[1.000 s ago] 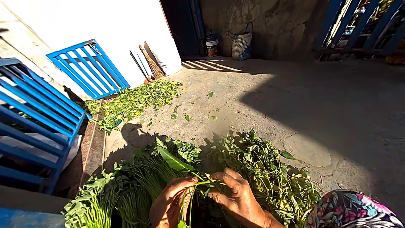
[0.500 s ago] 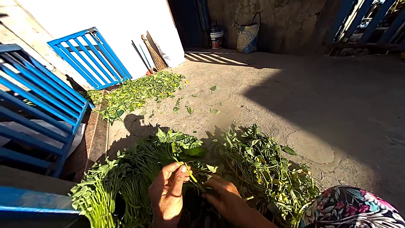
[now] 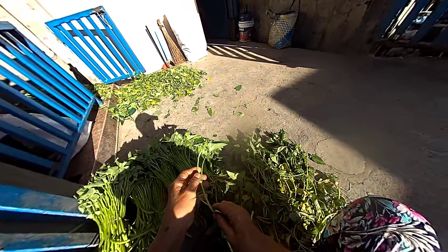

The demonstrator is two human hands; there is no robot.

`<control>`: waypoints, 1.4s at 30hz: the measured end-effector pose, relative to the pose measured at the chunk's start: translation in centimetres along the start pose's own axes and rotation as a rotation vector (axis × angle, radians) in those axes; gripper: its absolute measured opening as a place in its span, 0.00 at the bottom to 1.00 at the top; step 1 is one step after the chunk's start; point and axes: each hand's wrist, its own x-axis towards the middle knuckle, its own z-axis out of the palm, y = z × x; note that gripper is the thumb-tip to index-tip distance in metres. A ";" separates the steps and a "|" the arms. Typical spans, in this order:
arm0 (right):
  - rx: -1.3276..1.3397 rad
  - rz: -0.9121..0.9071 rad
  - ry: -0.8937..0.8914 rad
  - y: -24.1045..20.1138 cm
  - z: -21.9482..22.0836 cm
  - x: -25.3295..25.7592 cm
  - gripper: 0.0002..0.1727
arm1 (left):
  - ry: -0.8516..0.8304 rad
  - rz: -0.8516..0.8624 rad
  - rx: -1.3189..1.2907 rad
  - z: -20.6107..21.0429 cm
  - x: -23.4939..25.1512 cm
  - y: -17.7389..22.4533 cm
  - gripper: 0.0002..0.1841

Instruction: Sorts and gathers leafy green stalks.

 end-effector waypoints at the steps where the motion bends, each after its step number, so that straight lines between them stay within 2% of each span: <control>1: 0.052 -0.005 -0.012 -0.2 0.1 0.1 0.19 | 0.020 -0.023 -0.072 0.3 0.0 0.0 0.12; 5: 0.454 0.035 -0.173 -1.6 0.2 0.7 0.20 | 0.090 0.030 -0.233 1.0 0.0 -0.3 0.09; 7: 0.519 0.092 -0.263 -1.2 -0.6 1.3 0.27 | 0.167 0.111 -0.257 0.9 0.1 -0.3 0.07; 9: 0.402 0.233 -0.262 1.2 -2.1 2.2 0.36 | 0.237 0.181 -0.253 0.0 0.7 -0.1 0.06; 10: 0.308 0.344 -0.190 3.3 -2.7 2.8 0.36 | 0.269 0.183 -0.246 -0.6 0.9 0.2 0.06; 12: -0.004 0.664 -0.015 8.9 -4.1 4.1 0.30 | 0.313 0.117 -0.249 -1.5 1.2 1.0 0.07; 14: -0.349 1.009 -0.071 14.4 -5.8 5.0 0.29 | 0.324 0.016 -0.283 -1.8 1.5 1.4 0.07; 16: -0.446 1.138 -0.166 18.0 -7.4 4.3 0.33 | 0.314 -0.045 -0.340 -1.9 1.6 1.5 0.07; 18: -0.439 1.111 -0.226 19.1 -8.3 3.5 0.35 | 0.302 -0.072 -0.380 -1.8 1.8 1.6 0.06; 20: -0.400 1.067 -0.233 19.5 -8.3 3.1 0.29 | 0.292 -0.076 -0.401 -1.8 2.0 1.5 0.06; 22: -0.262 0.991 -0.101 19.7 -7.7 2.7 0.25 | 0.269 -0.060 -0.420 -1.9 2.3 1.3 0.10; 24: -0.077 0.830 0.153 18.6 -6.9 2.0 0.20 | 0.247 -0.055 -0.426 -1.9 2.5 1.2 0.12; 27: 0.158 0.603 0.408 14.9 -5.8 0.7 0.16 | 0.254 -0.084 -0.428 -1.5 2.6 1.0 0.08; 29: 0.290 0.470 0.475 12.5 -5.0 0.0 0.13 | 0.240 -0.095 -0.447 -1.3 2.5 0.7 0.07; 32: 0.335 0.321 0.455 9.4 -4.4 -0.9 0.11 | 0.240 -0.084 -0.456 -1.3 2.5 0.5 0.07; 34: 0.130 0.255 0.380 8.1 -4.8 -1.7 0.14 | 0.295 -0.060 -0.427 -1.4 2.5 0.7 0.07; 36: -0.182 0.278 0.162 7.5 -5.6 -3.5 0.16 | 0.371 -0.006 -0.358 -2.0 2.4 0.9 0.07; 37: -0.319 0.330 -0.089 7.1 -6.6 -4.6 0.17 | 0.403 0.035 -0.327 -2.5 2.3 1.0 0.07; 39: -0.475 0.492 -0.772 6.3 -8.4 -5.1 0.16 | 0.450 0.105 -0.281 -3.2 2.2 1.4 0.07; 40: -0.545 0.573 -0.996 6.2 -8.5 -5.1 0.19 | 0.461 0.132 -0.263 -3.4 2.2 1.5 0.07; 41: -0.594 0.635 -1.089 6.4 -8.3 -4.9 0.22 | 0.458 0.152 -0.252 -3.6 2.2 1.7 0.06; 42: -0.619 0.680 -1.079 6.9 -8.2 -4.3 0.22 | 0.449 0.166 -0.252 -3.6 2.2 1.9 0.06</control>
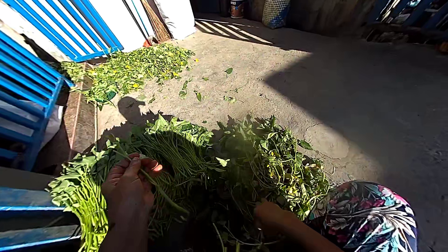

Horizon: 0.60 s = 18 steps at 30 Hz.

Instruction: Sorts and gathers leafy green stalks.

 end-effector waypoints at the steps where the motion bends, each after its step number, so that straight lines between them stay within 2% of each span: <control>1: 0.034 0.022 0.056 0.3 -0.6 0.9 0.21 | -0.004 0.004 -0.003 0.1 -0.1 0.1 0.06; 5: 0.338 0.007 0.293 0.8 -1.4 6.8 0.19 | -0.046 0.004 -0.015 0.9 -0.8 0.2 0.06; 9: 0.423 0.228 0.302 -0.3 1.4 12.1 0.26 | -0.067 -0.022 -0.017 1.3 -1.0 0.0 0.07; 11: 0.509 0.251 0.364 -0.1 2.6 13.6 0.23 | -0.071 -0.027 -0.013 1.0 -0.8 -0.2 0.08; 14: 0.769 0.170 0.581 -0.6 3.1 12.9 0.21 | -0.059 -0.044 -0.009 0.9 -0.6 0.0 0.09; 18: 0.967 -0.074 0.971 -3.0 2.9 8.8 0.17 | -0.109 -0.103 0.012 1.0 -0.7 -0.2 0.09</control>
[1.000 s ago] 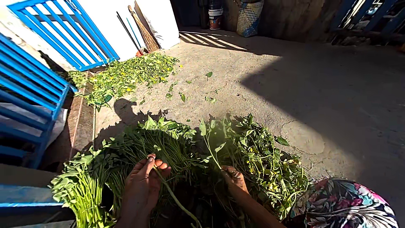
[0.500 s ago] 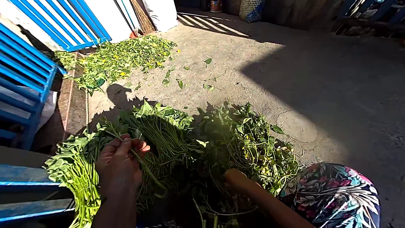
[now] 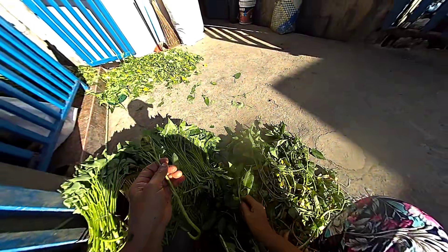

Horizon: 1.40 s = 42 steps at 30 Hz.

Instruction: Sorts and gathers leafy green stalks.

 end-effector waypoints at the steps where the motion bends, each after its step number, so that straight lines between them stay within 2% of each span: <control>1: 0.045 -0.096 0.053 -0.8 0.0 -0.8 0.16 | -0.031 -0.017 0.011 0.1 0.0 -0.1 0.09; 3: 0.056 -0.296 0.122 -1.8 0.3 -1.9 0.14 | -0.121 -0.043 0.034 0.4 -0.2 -0.4 0.09; 6: -0.093 -0.589 0.238 -2.4 0.6 -2.7 0.12 | -0.255 -0.099 0.049 0.5 -0.6 -1.0 0.08; 8: -0.141 -0.706 0.278 -3.1 0.5 -3.1 0.11 | -0.307 -0.128 0.061 0.7 -0.8 -1.3 0.08; 11: -0.181 -0.809 0.299 -4.6 0.1 -3.5 0.12 | -0.396 -0.162 0.103 0.5 -0.8 -1.5 0.07; 17: -0.208 -0.949 0.345 -7.2 -0.8 -3.9 0.12 | -0.687 -0.176 0.151 0.2 -0.9 -1.9 0.08; 19: -0.186 -0.956 0.349 -7.4 -0.6 -4.0 0.12 | -0.640 -0.137 0.151 0.1 -1.0 -1.9 0.08; 21: -0.240 -0.901 0.281 -6.8 -0.7 -4.3 0.11 | -0.494 -0.073 0.198 -0.1 -0.7 -1.8 0.08; 22: -0.337 -0.807 0.150 -6.3 -1.3 -4.8 0.11 | -0.410 -0.034 0.240 -0.2 -0.5 -1.6 0.08; 23: -0.478 -0.632 -0.102 -6.3 -2.3 -5.1 0.12 | -0.335 0.003 0.290 -0.4 -0.1 -1.4 0.07; 24: -0.606 -0.376 -0.429 -6.8 -3.6 -4.6 0.16 | -0.281 0.041 0.338 -0.8 0.2 -1.2 0.08; 25: -0.707 -0.164 -0.638 -6.7 -4.3 -3.3 0.19 | -0.248 0.079 0.386 -1.1 0.3 -1.0 0.08; 26: -0.769 -0.028 -0.703 -6.1 -4.6 -1.9 0.21 | -0.237 0.112 0.420 -1.5 0.5 -0.8 0.09; 27: -0.780 0.051 -0.663 -5.3 -5.0 -0.3 0.23 | -0.237 0.136 0.442 -1.7 0.5 -0.6 0.09; 31: -0.701 0.272 -0.300 -1.9 -6.0 6.7 0.30 | -0.241 0.185 0.449 -1.8 0.1 -0.5 0.09; 33: -0.700 0.385 -0.216 -1.2 -6.5 9.6 0.32 | -0.282 0.168 0.423 -1.6 0.0 -0.6 0.09; 37: -0.617 0.478 -0.161 0.1 -7.1 13.2 0.34 | -0.363 0.060 0.300 -1.1 -0.8 -0.2 0.10; 42: -0.527 0.515 -0.258 4.3 -7.5 15.6 0.33 | -0.412 0.001 0.224 -0.8 -1.1 0.1 0.11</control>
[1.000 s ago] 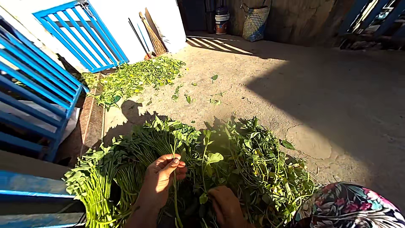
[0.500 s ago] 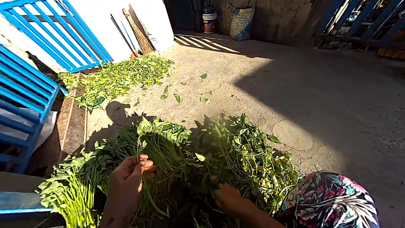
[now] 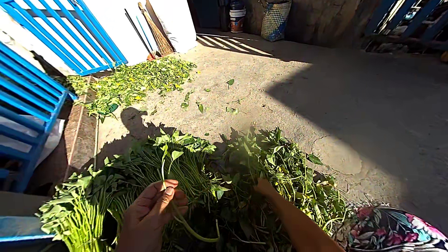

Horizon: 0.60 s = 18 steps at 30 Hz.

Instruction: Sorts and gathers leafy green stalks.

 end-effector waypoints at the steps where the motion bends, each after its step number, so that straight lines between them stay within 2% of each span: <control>1: -0.003 -0.021 -0.007 0.5 0.2 0.2 0.32 | -0.002 0.004 -0.004 0.1 0.0 0.0 0.11; 4: 0.109 -0.105 0.082 0.7 0.7 -1.4 0.23 | -0.014 0.035 0.013 0.2 0.2 -0.2 0.10; 7: 0.384 -0.247 0.240 -0.4 1.8 -4.4 0.19 | -0.007 0.051 -0.006 0.5 0.3 -0.6 0.10; 12: 0.784 -0.529 0.303 -3.6 3.6 -12.9 0.14 | 0.042 0.025 -0.043 0.9 0.7 -1.3 0.09; 14: 0.839 -0.682 0.324 -4.7 4.6 -16.1 0.12 | 0.048 0.003 -0.047 1.4 0.9 -1.5 0.08; 18: 0.771 -0.970 0.371 -6.2 6.2 -20.3 0.11 | -0.040 -0.023 -0.051 2.2 1.0 -2.5 0.09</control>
